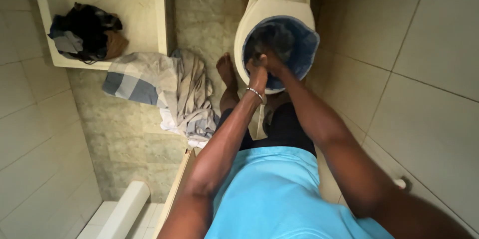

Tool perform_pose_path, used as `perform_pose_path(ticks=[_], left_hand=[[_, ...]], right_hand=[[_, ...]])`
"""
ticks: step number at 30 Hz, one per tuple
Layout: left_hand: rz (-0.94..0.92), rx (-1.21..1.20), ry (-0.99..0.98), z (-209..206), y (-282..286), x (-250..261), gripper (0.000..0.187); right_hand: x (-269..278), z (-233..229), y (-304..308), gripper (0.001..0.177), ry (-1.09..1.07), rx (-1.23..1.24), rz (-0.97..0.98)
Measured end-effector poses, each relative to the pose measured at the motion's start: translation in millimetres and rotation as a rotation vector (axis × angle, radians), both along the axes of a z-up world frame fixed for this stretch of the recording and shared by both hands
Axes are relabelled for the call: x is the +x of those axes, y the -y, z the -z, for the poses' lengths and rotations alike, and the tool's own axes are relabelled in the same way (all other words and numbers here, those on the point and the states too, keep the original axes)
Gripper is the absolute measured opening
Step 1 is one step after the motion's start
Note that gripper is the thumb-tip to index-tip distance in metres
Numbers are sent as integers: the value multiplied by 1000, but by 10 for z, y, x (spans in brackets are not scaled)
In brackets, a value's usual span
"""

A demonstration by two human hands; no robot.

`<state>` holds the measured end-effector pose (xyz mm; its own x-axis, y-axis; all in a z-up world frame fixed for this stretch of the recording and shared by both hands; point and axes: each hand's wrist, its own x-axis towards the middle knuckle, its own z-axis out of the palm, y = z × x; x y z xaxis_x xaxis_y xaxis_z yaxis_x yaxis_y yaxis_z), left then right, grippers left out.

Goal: Washing clothes by hand using the toilet bowl and a bucket.

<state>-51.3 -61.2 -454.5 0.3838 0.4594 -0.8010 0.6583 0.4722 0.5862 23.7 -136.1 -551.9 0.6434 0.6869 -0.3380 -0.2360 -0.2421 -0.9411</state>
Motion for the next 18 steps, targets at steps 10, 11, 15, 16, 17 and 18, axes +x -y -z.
perform_pose_path(ticks=[10,11,15,16,17,18], left_hand=[[-203,-746,487,1136,-230,377,33],[-198,-795,585,1065,-250,407,27],[400,-166,558,983,-204,397,26],[396,-167,550,946,-192,346,26],[807,357,413,902,-185,294,30],[1195,895,239,867,-210,295,33]], right_hand=[[-167,-3139,-394,19,348,-244,348],[-182,-3155,-401,17,516,-245,299],[-131,-1892,-34,11,753,-237,209],[-56,-1822,10,11,744,-237,204],[17,-1756,48,13,707,-393,184],[127,-1681,60,20,672,-546,169]])
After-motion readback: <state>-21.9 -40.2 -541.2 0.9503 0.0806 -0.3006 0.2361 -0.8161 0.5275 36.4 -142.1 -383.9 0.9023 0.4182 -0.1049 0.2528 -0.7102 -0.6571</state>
